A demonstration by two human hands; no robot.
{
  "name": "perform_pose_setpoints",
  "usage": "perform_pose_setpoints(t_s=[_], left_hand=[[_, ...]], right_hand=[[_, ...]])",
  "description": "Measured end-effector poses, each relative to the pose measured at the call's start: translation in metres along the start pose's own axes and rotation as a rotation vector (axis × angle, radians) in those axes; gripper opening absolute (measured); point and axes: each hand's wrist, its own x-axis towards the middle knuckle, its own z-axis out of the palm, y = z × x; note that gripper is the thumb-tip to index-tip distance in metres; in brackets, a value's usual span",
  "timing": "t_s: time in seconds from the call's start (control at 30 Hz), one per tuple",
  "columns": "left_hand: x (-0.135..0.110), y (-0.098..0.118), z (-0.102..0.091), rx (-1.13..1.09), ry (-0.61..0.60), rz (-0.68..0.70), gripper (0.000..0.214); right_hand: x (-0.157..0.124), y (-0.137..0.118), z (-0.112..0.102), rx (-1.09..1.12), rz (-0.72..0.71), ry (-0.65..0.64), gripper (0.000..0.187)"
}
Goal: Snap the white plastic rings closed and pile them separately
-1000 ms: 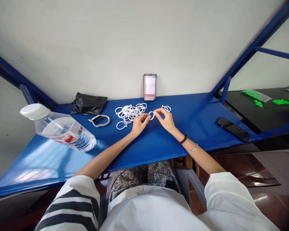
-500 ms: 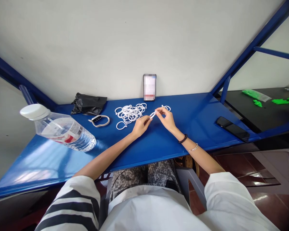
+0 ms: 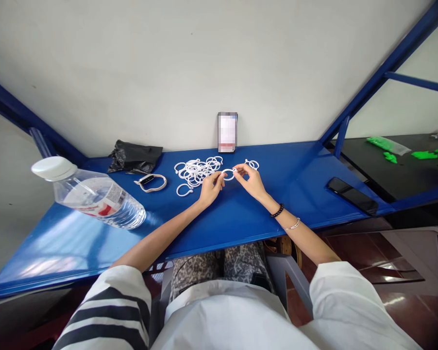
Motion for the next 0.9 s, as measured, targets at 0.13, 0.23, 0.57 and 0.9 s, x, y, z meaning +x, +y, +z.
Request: perform_pose_setpoints(t_s=[0.13,0.23,0.57,0.9], left_hand=[[0.0010,-0.0017,-0.0005,-0.031,-0.007,-0.040,0.043],[0.0012,-0.0013,-0.0010,-0.030,-0.025,-0.055,0.043],[0.0001,0.0059,-0.0012,-0.058,-0.073,-0.108,0.038],[0.0002,0.0010,0.0017,0.020,-0.079,-0.086,0.058]], right_hand=[[-0.0006,0.0001,0.0002,0.006,-0.027,-0.013,0.024],[-0.0010,-0.0007,0.0000,0.011,-0.028,-0.017,0.024],[-0.0020,-0.0029,0.0005,0.021,-0.006,0.004,0.022],[-0.0016,-0.0018,-0.0014,-0.027,-0.029,0.024,0.022]])
